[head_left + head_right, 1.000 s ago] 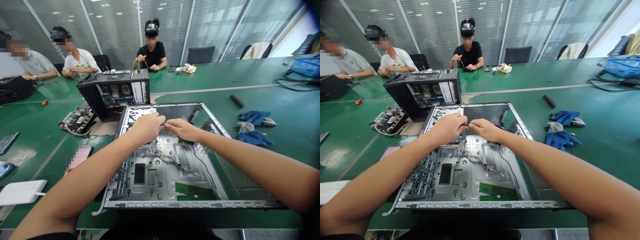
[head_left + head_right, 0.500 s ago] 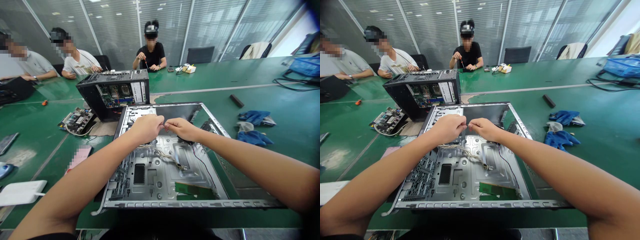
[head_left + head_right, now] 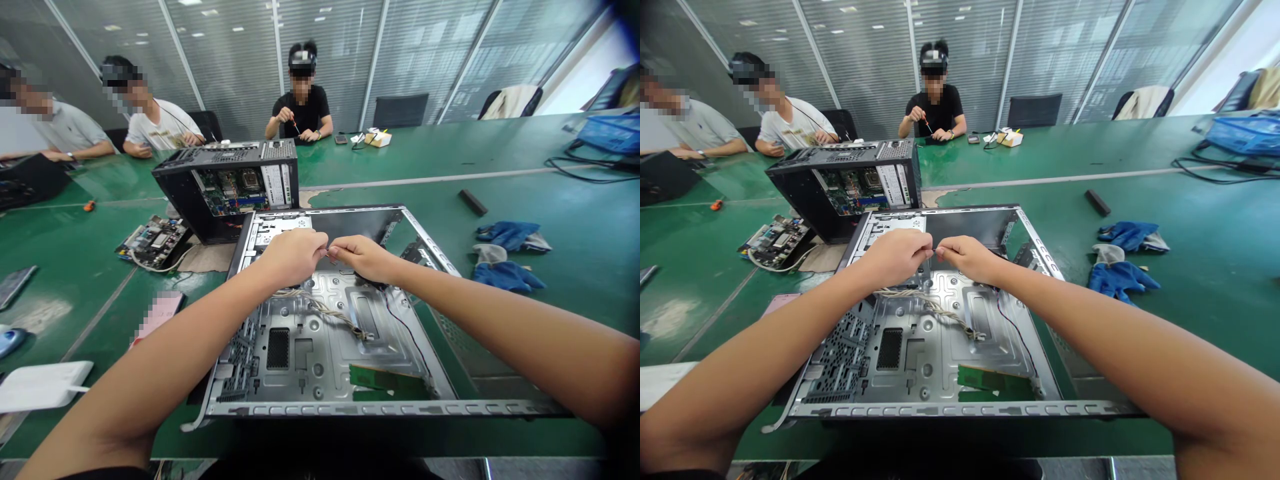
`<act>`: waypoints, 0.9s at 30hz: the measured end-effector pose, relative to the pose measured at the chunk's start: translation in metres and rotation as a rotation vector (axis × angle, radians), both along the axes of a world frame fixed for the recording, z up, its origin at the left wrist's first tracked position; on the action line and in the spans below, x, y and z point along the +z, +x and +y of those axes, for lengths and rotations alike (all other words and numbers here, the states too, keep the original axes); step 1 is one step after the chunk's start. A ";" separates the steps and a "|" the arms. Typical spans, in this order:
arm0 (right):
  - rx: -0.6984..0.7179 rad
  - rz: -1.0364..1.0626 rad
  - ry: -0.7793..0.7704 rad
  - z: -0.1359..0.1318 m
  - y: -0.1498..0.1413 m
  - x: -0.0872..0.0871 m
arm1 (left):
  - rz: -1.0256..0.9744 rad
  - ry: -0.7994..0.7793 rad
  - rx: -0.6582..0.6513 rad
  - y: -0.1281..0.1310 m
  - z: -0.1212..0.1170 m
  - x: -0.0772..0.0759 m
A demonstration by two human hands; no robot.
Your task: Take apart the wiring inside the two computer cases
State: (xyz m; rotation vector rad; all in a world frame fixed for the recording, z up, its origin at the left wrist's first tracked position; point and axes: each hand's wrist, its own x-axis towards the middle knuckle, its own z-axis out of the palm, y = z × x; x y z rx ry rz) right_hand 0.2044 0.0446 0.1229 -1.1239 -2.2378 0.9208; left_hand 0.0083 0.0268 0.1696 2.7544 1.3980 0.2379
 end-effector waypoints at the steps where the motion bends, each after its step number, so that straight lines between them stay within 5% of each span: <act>1: 0.006 0.006 -0.001 0.000 0.000 -0.001 | -0.001 0.003 -0.005 0.000 0.000 0.000; 16: 0.127 0.003 -0.018 0.001 0.001 -0.002 | -0.015 0.022 -0.068 -0.002 0.002 -0.003; 27: 0.089 -0.035 0.042 0.001 0.001 0.000 | -0.036 -0.007 -0.034 -0.002 0.001 0.001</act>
